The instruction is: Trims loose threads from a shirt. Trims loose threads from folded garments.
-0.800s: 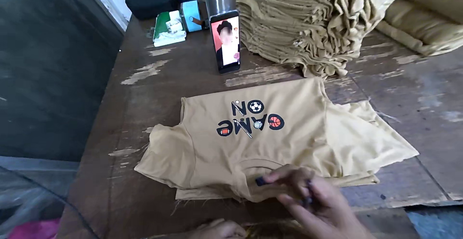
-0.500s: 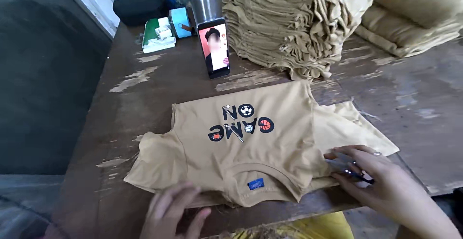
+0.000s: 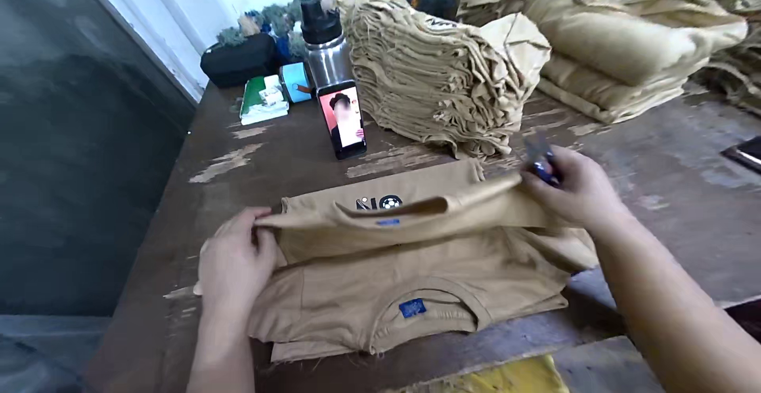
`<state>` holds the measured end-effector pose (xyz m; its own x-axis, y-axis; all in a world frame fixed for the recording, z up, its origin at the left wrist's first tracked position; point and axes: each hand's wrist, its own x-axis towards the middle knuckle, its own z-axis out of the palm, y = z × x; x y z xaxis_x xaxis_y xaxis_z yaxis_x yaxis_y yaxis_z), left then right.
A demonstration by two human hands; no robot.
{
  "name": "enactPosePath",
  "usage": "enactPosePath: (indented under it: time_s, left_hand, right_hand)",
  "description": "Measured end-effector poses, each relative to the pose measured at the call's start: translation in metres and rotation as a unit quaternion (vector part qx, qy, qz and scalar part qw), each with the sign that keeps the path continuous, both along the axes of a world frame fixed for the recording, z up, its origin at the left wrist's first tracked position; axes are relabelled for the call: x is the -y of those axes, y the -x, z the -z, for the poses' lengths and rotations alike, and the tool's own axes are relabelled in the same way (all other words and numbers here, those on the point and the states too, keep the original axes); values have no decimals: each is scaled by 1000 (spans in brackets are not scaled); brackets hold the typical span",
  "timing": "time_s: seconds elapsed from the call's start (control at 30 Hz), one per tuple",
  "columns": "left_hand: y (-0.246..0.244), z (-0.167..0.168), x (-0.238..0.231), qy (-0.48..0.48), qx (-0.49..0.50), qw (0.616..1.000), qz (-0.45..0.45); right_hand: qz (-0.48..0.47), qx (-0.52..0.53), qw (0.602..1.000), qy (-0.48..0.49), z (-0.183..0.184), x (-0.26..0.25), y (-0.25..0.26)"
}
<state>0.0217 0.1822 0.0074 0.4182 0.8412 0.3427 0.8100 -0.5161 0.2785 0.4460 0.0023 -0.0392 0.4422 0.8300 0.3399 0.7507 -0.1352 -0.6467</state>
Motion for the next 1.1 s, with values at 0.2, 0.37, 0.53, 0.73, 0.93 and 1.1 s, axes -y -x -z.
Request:
enactPosePath:
  time_s: [0.2, 0.37, 0.53, 0.73, 0.93, 1.1]
  left_hand:
    - [-23, 72, -81, 121, -41, 991, -45]
    - [-15, 78, -87, 150, 15, 987, -48]
    - [-12, 71, -77, 107, 49, 992, -49]
    - [-9, 53, -61, -70, 104, 992, -33]
    - [-14, 60, -72, 121, -21, 989, -87]
    - [-8, 61, -74, 62, -20, 996, -62]
  right_hand:
    - [56, 43, 989, 126, 57, -71, -26]
    - [58, 15, 992, 115, 69, -72, -32]
    - [55, -3, 998, 40, 64, -62, -30]
    - [53, 4, 994, -93, 45, -43, -30]
    - [39, -17, 999, -2, 58, -51, -34]
    - [32, 12, 996, 83, 63, -55, -35]
